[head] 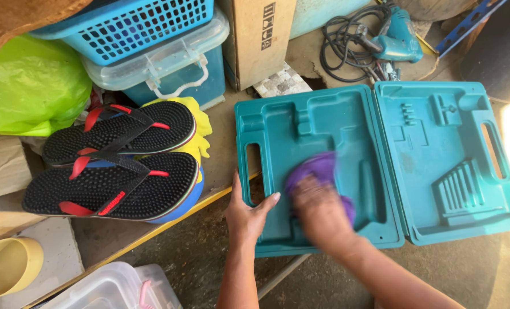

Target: The person wipes a teal plastic toolbox with a purple cloth, cleaning the inside lid, the inner tray, and the outer surfaces. They rotate the case to reach different sides and continue wiping the exterior until the end.

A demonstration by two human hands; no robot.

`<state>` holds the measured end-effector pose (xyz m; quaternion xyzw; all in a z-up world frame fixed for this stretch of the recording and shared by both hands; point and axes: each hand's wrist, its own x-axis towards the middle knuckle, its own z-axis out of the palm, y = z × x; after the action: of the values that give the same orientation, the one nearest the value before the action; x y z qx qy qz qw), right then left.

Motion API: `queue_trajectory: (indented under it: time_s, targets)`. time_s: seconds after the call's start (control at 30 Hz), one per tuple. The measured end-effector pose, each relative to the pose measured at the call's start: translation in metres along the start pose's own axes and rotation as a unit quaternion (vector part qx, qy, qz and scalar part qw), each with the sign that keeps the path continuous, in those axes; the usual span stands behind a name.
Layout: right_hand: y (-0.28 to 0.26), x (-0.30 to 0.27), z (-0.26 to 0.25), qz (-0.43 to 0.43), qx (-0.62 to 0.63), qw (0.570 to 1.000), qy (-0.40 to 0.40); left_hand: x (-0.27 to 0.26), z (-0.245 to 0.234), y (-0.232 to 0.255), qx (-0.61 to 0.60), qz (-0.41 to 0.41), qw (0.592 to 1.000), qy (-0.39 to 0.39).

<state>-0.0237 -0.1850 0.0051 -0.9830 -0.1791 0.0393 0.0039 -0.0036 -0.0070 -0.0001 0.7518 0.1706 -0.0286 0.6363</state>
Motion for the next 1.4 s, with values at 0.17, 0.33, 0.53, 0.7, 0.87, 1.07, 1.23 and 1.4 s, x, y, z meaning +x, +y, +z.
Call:
queue_trajectory:
  time_s: [0.17, 0.33, 0.53, 0.7, 0.87, 1.07, 1.23, 1.4]
  targets:
    - [-0.057, -0.011, -0.029, -0.138, -0.023, 0.967, -0.214, 0.004, 0.004, -0.007, 0.004, 0.039, 0.999, 0.014]
    - [-0.063, -0.018, -0.052, -0.185, 0.109, 0.965, -0.148, 0.007, 0.004, -0.01, 0.01, 0.02, 1.0, 0.015]
    - [-0.021, -0.023, -0.042, -0.187, 0.014, 0.954, -0.236, 0.0, 0.009, -0.005, -0.014, 0.012, 1.0, 0.012]
    - [0.04, -0.033, -0.08, -0.112, -0.095, 0.894, -0.423, -0.002, 0.004, 0.001, 0.044, 0.012, 0.999, 0.025]
    - [0.123, -0.049, -0.148, 0.279, 0.004, 0.843, -0.46, -0.007, 0.001, 0.012, -0.034, -0.031, 0.999, 0.001]
    - [0.138, -0.094, -0.112, 0.342, 0.265, 0.855, -0.287, -0.005, 0.004, 0.013, -0.077, -0.073, 0.993, -0.047]
    - [0.071, -0.067, -0.09, 0.131, 0.388, 0.884, -0.225, 0.006, 0.0, -0.002, -0.051, -0.081, 0.992, -0.084]
    - [-0.024, -0.016, -0.072, -0.197, 0.141, 0.958, -0.156, 0.005, 0.006, -0.015, -0.028, -0.029, 0.998, -0.047]
